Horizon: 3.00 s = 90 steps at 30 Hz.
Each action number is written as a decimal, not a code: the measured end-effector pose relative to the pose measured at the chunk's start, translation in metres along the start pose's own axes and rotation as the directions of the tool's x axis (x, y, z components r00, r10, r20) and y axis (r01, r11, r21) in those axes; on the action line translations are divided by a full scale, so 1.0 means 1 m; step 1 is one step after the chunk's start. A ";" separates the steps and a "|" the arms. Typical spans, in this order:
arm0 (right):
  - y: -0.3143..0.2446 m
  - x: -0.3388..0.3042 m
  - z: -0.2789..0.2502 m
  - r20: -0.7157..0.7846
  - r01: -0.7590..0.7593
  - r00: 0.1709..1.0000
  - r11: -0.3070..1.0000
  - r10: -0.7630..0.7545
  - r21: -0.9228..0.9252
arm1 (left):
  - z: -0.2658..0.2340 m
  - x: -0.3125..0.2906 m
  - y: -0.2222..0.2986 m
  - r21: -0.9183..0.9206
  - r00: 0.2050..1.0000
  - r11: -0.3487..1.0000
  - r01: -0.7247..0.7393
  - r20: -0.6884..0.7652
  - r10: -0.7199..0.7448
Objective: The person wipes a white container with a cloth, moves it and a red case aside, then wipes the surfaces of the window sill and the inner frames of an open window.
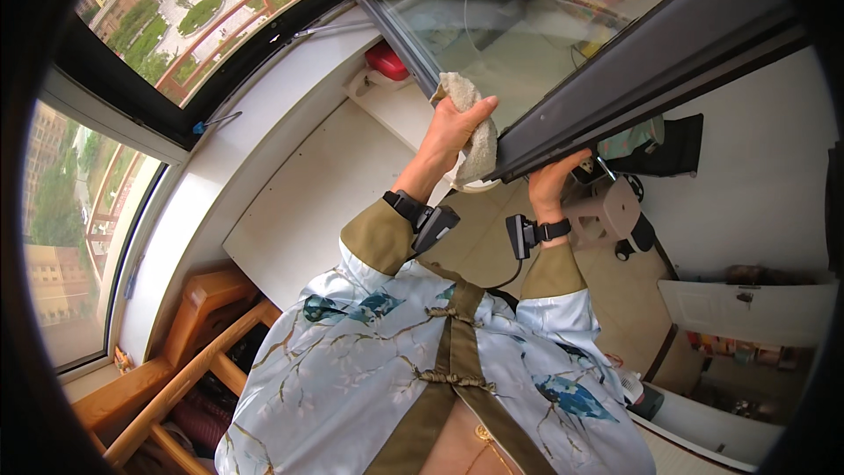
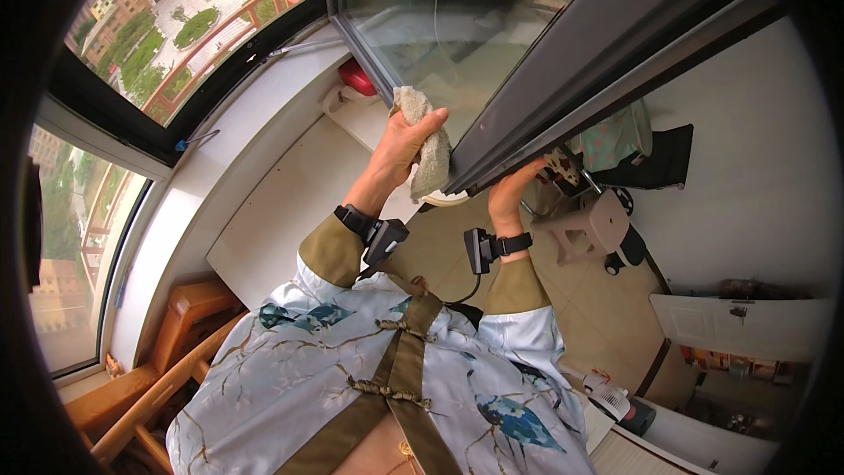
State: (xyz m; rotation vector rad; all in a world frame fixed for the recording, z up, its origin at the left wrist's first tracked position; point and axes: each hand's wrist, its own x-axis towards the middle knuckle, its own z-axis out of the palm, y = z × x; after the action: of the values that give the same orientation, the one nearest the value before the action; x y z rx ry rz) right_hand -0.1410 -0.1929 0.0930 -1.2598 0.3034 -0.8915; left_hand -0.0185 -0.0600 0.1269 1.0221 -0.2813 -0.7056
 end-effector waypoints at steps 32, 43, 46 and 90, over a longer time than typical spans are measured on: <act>0.003 0.000 0.001 -0.038 0.016 0.999 0.999 -0.015 0.043 | 0.002 -0.004 0.002 0.045 0.998 0.998 0.053 -0.021 -0.052; -0.003 -0.001 0.007 -0.020 0.025 1.000 0.999 -0.024 0.049 | -0.003 -0.004 -0.002 0.057 0.997 0.995 0.077 -0.027 -0.076; 0.000 0.001 0.002 -0.011 0.038 0.999 0.998 -0.037 0.041 | -0.008 -0.007 -0.009 0.084 0.994 0.991 0.105 0.000 -0.105; 0.001 0.003 -0.008 0.166 -0.142 0.979 0.983 0.122 0.120 | 0.051 -0.052 0.057 0.122 0.931 0.935 -0.332 0.204 0.304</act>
State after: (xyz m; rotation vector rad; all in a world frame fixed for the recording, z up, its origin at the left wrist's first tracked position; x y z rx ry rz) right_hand -0.1439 -0.2008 0.0899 -1.1669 0.1964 -0.6820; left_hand -0.0618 -0.0420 0.2071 1.0285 -0.6562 -0.4850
